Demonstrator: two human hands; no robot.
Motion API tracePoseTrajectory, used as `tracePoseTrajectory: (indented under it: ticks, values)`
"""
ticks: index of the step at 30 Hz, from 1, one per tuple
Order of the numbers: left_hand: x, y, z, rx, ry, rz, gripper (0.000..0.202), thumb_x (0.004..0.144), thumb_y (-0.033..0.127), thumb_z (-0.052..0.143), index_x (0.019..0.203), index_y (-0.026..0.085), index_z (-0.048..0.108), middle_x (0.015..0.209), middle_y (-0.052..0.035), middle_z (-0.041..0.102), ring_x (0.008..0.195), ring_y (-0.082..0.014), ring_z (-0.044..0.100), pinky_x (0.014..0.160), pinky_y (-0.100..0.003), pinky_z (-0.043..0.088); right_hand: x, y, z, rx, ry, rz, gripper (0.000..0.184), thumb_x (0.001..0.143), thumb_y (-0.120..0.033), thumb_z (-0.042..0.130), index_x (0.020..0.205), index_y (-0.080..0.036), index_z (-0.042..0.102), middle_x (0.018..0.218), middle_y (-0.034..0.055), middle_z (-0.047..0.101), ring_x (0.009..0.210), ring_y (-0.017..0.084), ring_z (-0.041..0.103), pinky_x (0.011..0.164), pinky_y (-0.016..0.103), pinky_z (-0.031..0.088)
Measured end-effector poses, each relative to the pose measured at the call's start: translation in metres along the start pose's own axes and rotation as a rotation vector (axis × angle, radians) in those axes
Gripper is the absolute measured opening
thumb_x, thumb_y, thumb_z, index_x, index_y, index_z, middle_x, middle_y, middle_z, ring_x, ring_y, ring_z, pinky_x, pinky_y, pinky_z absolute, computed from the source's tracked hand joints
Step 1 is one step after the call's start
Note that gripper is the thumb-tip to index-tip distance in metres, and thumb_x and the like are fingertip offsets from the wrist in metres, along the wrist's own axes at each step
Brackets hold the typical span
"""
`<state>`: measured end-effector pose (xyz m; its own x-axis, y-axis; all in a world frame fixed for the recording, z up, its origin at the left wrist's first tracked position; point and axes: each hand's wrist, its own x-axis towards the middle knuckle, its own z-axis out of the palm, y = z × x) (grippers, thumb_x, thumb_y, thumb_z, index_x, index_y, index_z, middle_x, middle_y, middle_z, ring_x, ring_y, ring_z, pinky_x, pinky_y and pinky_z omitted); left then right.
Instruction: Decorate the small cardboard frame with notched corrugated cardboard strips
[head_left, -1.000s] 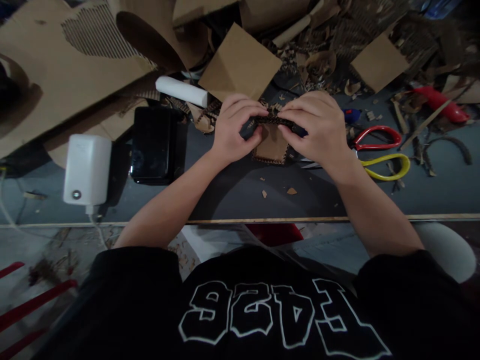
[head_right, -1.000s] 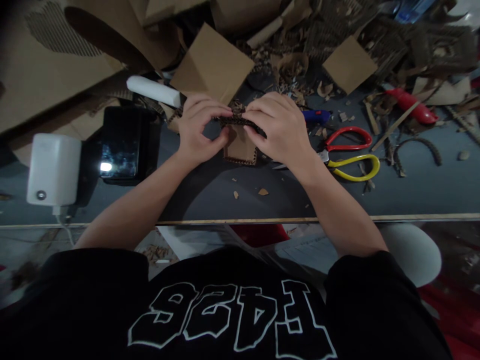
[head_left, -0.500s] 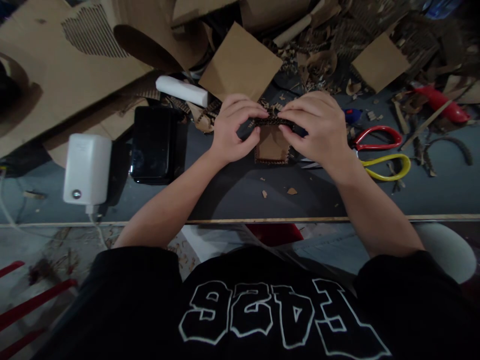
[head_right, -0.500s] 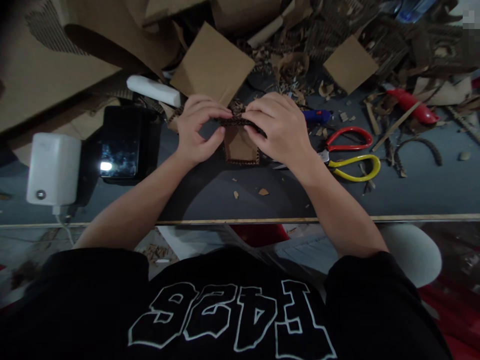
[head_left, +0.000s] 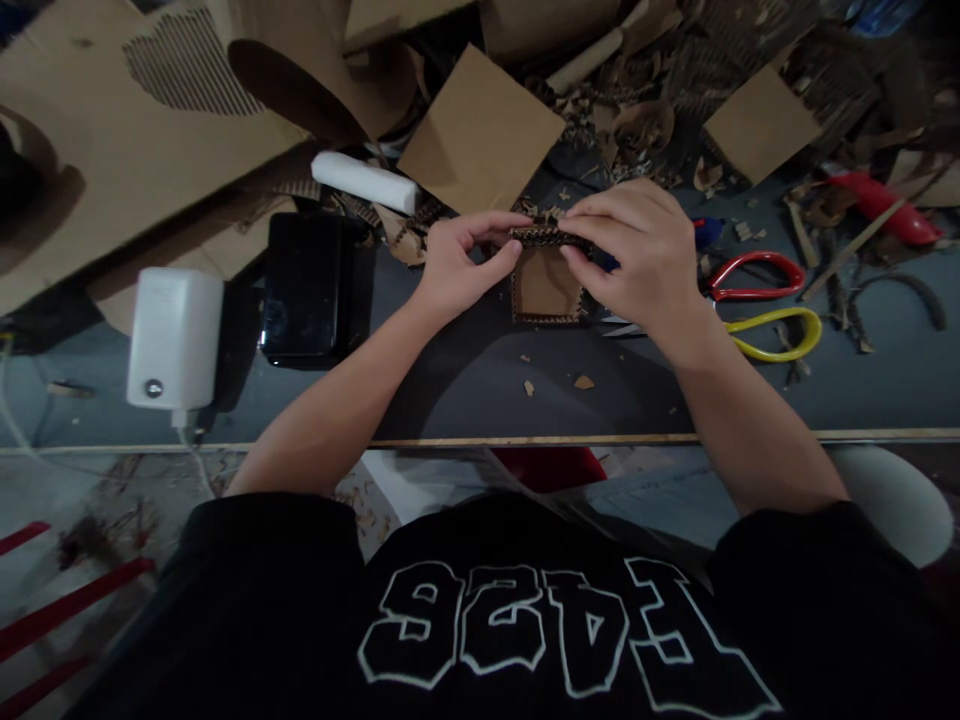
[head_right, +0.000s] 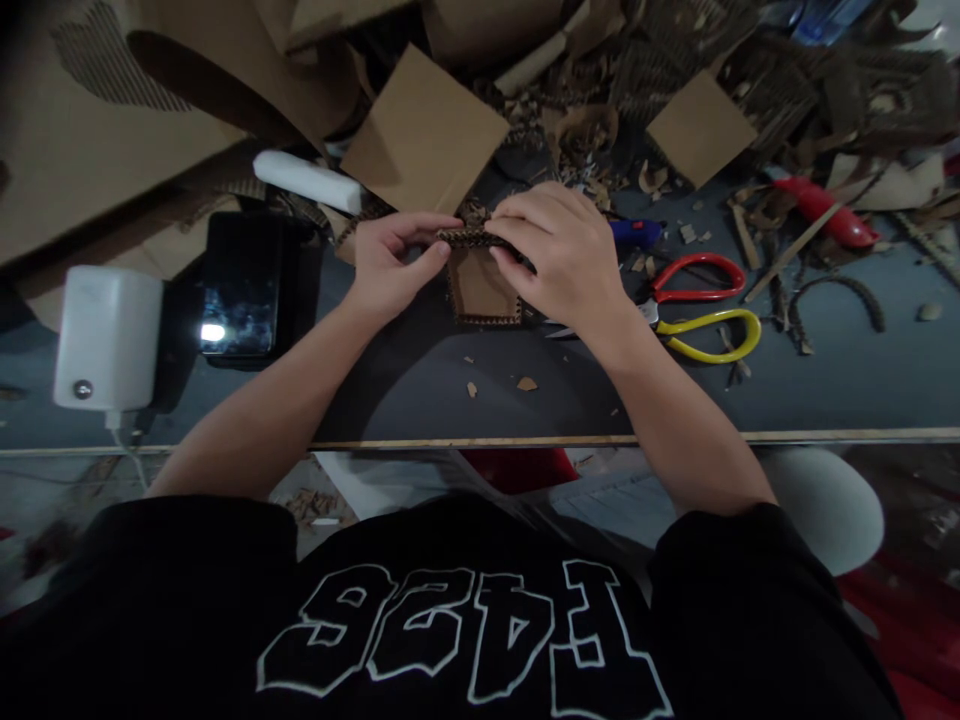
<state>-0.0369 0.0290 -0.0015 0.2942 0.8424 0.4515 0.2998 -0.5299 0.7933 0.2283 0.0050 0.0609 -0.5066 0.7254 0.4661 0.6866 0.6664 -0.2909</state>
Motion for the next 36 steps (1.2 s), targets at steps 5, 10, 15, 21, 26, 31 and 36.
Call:
tracePoseTrajectory:
  ticks: [5,10,15,21,26,31,36]
  values:
    - [0.000,0.000,0.000,0.003,-0.011,-0.011,0.078,0.092,0.091,0.060,0.120,0.021,0.081,0.100,-0.0116,0.084,0.089,-0.0252,0.080,0.089,-0.045,0.068,0.000,0.001,0.000,-0.021,-0.008,0.000,0.034,0.106,-0.050,0.057,0.130,-0.040,0.080,0.128,0.0080,0.082,0.125,0.038,0.072,0.116,0.064,0.057]
    - [-0.001,0.002,-0.001,0.003,0.005,-0.021,0.081,0.091,0.093,0.059,0.118,0.021,0.081,0.100,-0.0124,0.084,0.089,-0.0258,0.080,0.090,-0.046,0.069,0.000,-0.001,0.000,-0.010,-0.011,-0.007,0.034,0.107,-0.049,0.057,0.128,-0.039,0.081,0.128,0.0089,0.082,0.125,0.038,0.073,0.116,0.064,0.057]
    - [0.000,0.006,-0.001,-0.039,-0.012,-0.014,0.074,0.093,0.091,0.059,0.120,0.026,0.082,0.107,-0.0104,0.085,0.094,-0.0261,0.082,0.091,-0.045,0.069,0.000,-0.002,0.001,-0.004,-0.013,-0.003,0.032,0.106,-0.046,0.058,0.128,-0.039,0.081,0.128,0.0080,0.082,0.125,0.038,0.073,0.115,0.065,0.056]
    - [0.001,0.004,0.000,-0.043,-0.045,-0.019,0.075,0.093,0.089,0.063,0.122,0.023,0.082,0.106,-0.0113,0.086,0.093,-0.0248,0.081,0.090,-0.043,0.070,0.000,-0.001,0.002,-0.005,-0.002,-0.021,0.031,0.107,-0.044,0.058,0.127,-0.037,0.081,0.128,0.0083,0.082,0.124,0.037,0.073,0.115,0.061,0.057]
    - [0.002,0.002,0.001,-0.093,-0.026,-0.059,0.084,0.085,0.095,0.066,0.115,0.019,0.085,0.102,-0.0115,0.084,0.090,-0.0243,0.080,0.090,-0.045,0.070,-0.001,-0.002,0.004,0.012,0.004,-0.050,0.031,0.108,-0.040,0.058,0.129,-0.035,0.081,0.128,0.0081,0.081,0.124,0.036,0.074,0.113,0.060,0.058]
    - [0.000,0.010,0.003,-0.168,0.008,-0.132,0.078,0.082,0.092,0.072,0.107,0.020,0.087,0.097,-0.0083,0.084,0.087,-0.0210,0.078,0.085,-0.038,0.067,-0.002,-0.002,0.007,0.051,-0.006,-0.068,0.029,0.107,-0.038,0.063,0.129,-0.032,0.081,0.129,0.0092,0.080,0.126,0.037,0.073,0.112,0.059,0.058]
    - [0.000,0.013,0.003,-0.247,-0.008,-0.142,0.057,0.086,0.077,0.079,0.103,0.023,0.086,0.093,-0.0044,0.082,0.084,-0.0183,0.074,0.080,-0.032,0.063,-0.002,-0.003,0.007,0.053,-0.011,-0.079,0.028,0.106,-0.035,0.064,0.127,-0.031,0.082,0.127,0.0092,0.080,0.123,0.036,0.073,0.111,0.057,0.058]
